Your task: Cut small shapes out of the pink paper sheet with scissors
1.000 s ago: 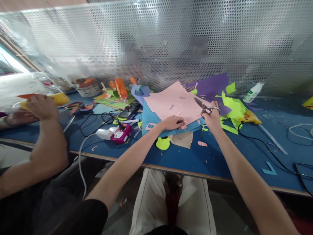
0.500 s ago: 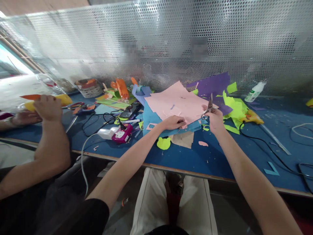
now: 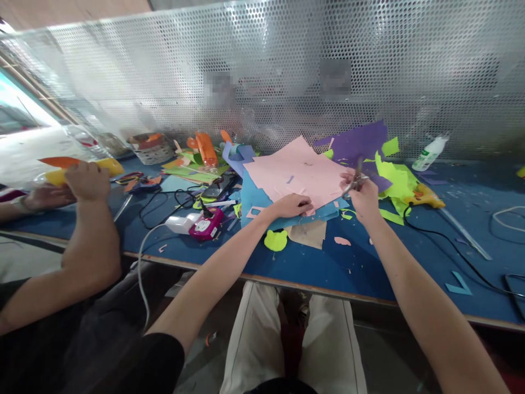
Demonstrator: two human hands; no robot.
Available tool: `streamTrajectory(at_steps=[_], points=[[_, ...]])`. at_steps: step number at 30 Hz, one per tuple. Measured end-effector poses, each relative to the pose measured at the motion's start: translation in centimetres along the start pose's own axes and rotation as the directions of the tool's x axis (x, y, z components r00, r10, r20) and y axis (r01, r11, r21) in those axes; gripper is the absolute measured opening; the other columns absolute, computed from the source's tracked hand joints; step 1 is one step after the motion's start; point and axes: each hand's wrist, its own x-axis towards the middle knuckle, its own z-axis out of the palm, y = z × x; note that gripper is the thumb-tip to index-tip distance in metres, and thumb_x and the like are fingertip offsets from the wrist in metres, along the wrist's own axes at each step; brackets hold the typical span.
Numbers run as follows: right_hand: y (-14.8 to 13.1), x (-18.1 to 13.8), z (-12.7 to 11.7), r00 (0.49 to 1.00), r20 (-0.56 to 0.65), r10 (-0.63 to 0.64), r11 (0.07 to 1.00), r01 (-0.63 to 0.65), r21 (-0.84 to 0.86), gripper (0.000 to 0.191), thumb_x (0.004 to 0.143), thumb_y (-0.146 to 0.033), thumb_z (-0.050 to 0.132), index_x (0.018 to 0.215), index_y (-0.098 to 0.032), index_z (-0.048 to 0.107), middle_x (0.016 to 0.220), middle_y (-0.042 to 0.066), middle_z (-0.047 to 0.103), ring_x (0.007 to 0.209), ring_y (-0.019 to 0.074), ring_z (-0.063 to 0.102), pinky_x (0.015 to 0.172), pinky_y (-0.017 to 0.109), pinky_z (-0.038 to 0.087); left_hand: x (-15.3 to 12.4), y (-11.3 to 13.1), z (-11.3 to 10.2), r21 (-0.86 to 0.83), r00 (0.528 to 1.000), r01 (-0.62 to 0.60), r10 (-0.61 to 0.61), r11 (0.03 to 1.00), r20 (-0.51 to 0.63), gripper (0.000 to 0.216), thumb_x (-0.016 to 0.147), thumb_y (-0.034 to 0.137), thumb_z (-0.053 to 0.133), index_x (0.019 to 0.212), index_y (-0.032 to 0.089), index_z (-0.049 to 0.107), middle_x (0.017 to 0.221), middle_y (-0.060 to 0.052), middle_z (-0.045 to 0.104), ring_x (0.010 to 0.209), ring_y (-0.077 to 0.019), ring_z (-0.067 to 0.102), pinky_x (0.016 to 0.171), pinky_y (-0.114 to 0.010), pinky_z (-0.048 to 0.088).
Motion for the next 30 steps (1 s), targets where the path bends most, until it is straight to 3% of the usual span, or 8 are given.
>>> streamTrajectory(at_steps=[5, 10, 13, 15, 20, 23, 26, 30], points=[[-0.3, 0.1, 0.1, 0.963, 0.024, 0.27, 0.912, -0.264, 0.314, 0.021, 0.079, -0.034, 0.084, 0.092, -0.019, 0.077, 0.095, 0.008, 0.082, 0.08, 0.0162, 0.077, 0.068, 0.023, 0.065, 0.1, 0.0, 0.0, 0.014, 1.0, -0.001, 0.0, 1.0, 0.001, 0.036, 0.108, 0.039, 0.043, 0.091, 0.019, 0.067, 0.088, -0.005, 0.076, 0.078, -0.0159, 0.065, 0.077, -0.029, 0.046], [-0.3, -0.1, -0.1, 0.992, -0.01, 0.122, 0.992, -0.122, -0.005, 0.032, 0.072, -0.028, 0.087, 0.101, -0.018, 0.078, 0.096, 0.007, 0.082, 0.088, 0.0206, 0.078, 0.078, 0.029, 0.066, 0.1, 0.0, -0.2, 0.025, 1.0, -0.016, 0.016, 1.0, 0.005, 0.036, 0.108, 0.038, 0.042, 0.09, 0.019, 0.066, 0.088, -0.005, 0.076, 0.077, -0.0158, 0.065, 0.077, -0.029, 0.046], [-0.6, -0.5, -0.1, 1.0, 0.009, -0.005, 0.972, 0.007, -0.235, 0.038, 0.071, -0.027, 0.087, 0.108, -0.019, 0.08, 0.103, 0.007, 0.081, 0.099, 0.0243, 0.076, 0.087, 0.035, 0.064, 0.0, 0.1, -0.1, 0.012, 1.0, -0.005, 0.005, 1.0, 0.015, 0.036, 0.108, 0.039, 0.042, 0.093, 0.019, 0.068, 0.088, -0.006, 0.076, 0.077, -0.016, 0.065, 0.077, -0.029, 0.046], [-0.7, -0.6, 0.1, 1.0, 0.025, 0.001, 0.97, 0.005, -0.244, 0.038, 0.071, -0.026, 0.087, 0.108, -0.019, 0.081, 0.103, 0.007, 0.081, 0.098, 0.0241, 0.075, 0.087, 0.036, 0.064, 0.1, 0.1, -0.1, 0.005, 1.0, 0.006, -0.006, 1.0, 0.015, 0.036, 0.108, 0.04, 0.042, 0.096, 0.019, 0.069, 0.088, -0.006, 0.076, 0.078, -0.0163, 0.066, 0.077, -0.029, 0.047], [-0.6, -0.7, 0.4, 0.952, 0.079, 0.295, 0.946, -0.302, 0.118, 0.023, 0.081, -0.039, 0.081, 0.093, -0.019, 0.077, 0.091, 0.007, 0.081, 0.07, 0.0169, 0.072, 0.061, 0.028, 0.064, 0.2, 0.0, -0.1, -0.001, 1.0, -0.012, 0.012, 1.0, 0.012, 0.036, 0.108, 0.04, 0.044, 0.091, 0.019, 0.067, 0.086, -0.005, 0.075, 0.077, -0.0163, 0.065, 0.077, -0.03, 0.047], [-0.5, -0.9, 0.5, 0.92, 0.131, 0.369, 0.923, -0.379, 0.06, 0.029, 0.083, -0.046, 0.082, 0.086, -0.019, 0.074, 0.08, 0.007, 0.078, 0.058, 0.0146, 0.068, 0.052, 0.025, 0.06, 0.2, -0.1, -0.1, 0.01, 1.0, -0.019, 0.019, 1.0, 0.006, 0.036, 0.107, 0.038, 0.044, 0.086, 0.018, 0.065, 0.085, -0.005, 0.074, 0.074, -0.016, 0.064, 0.075, -0.03, 0.046], [-0.6, -1.2, 0.4, 0.952, 0.126, 0.277, 0.956, -0.26, -0.137, 0.029, 0.078, -0.044, 0.087, 0.084, -0.018, 0.074, 0.077, 0.006, 0.077, 0.057, 0.0152, 0.068, 0.051, 0.025, 0.058, 0.1, 0.0, -0.1, 0.006, 1.0, -0.002, 0.002, 1.0, 0.001, 0.035, 0.107, 0.04, 0.044, 0.088, 0.019, 0.065, 0.086, -0.005, 0.075, 0.076, -0.0164, 0.064, 0.075, -0.03, 0.045], [-0.7, -1.0, 0.1, 0.998, 0.061, 0.009, 0.921, 0.016, -0.39, 0.03, 0.074, -0.042, 0.089, 0.091, -0.02, 0.079, 0.078, 0.003, 0.076, 0.068, 0.0171, 0.067, 0.062, 0.027, 0.059, 0.0, 0.1, -0.2, -0.006, 1.0, -0.009, 0.009, 1.0, 0.018, 0.038, 0.108, 0.042, 0.043, 0.088, 0.018, 0.064, 0.087, -0.006, 0.075, 0.076, -0.016, 0.065, 0.076, -0.029, 0.046]])
